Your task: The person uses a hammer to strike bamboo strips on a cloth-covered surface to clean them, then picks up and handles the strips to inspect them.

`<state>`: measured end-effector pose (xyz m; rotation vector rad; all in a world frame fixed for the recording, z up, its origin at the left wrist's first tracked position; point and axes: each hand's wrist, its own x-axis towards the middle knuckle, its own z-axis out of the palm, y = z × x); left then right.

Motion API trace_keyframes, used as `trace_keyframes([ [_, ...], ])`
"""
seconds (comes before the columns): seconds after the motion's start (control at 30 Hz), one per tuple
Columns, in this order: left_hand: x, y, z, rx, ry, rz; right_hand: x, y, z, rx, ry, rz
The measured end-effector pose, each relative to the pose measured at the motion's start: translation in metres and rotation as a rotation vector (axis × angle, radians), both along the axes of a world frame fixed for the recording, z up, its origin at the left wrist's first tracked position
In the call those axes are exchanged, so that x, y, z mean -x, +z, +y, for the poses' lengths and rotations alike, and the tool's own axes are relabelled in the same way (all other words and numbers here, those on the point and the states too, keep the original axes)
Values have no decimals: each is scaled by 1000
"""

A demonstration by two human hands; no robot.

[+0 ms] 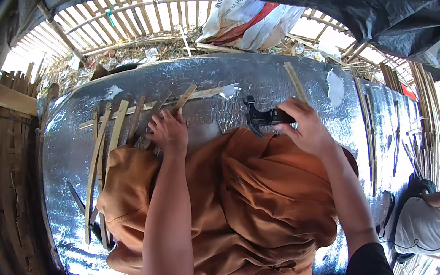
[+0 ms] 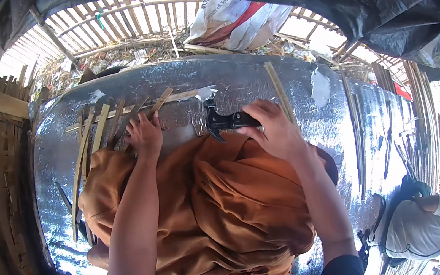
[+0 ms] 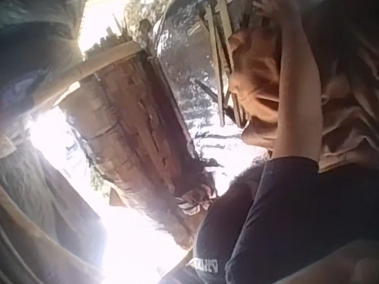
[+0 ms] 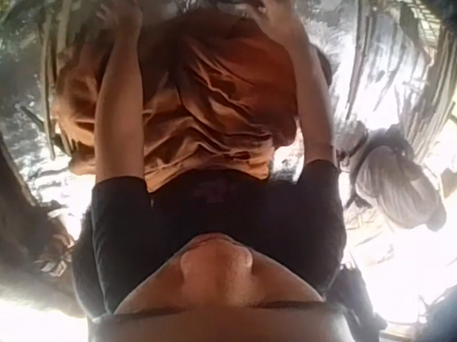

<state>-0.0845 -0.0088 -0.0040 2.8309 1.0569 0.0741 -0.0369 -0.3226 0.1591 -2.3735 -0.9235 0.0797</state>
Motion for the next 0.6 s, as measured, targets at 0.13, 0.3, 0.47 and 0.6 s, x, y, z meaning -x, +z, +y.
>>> trace_keyframes([
  [0.13,25,4,-6,-249,-81,-55,26,-21,-13,-44,-66,92],
  [0.3,52,84,-23,17,-422,190,25,-36,-21,419,16,0],
  [0.47,100,167,20,117,-353,270,49,-16,-52,526,-6,-185],
  [0.6,186,191,71,371,-169,11,95,16,-73,545,-229,-246],
])
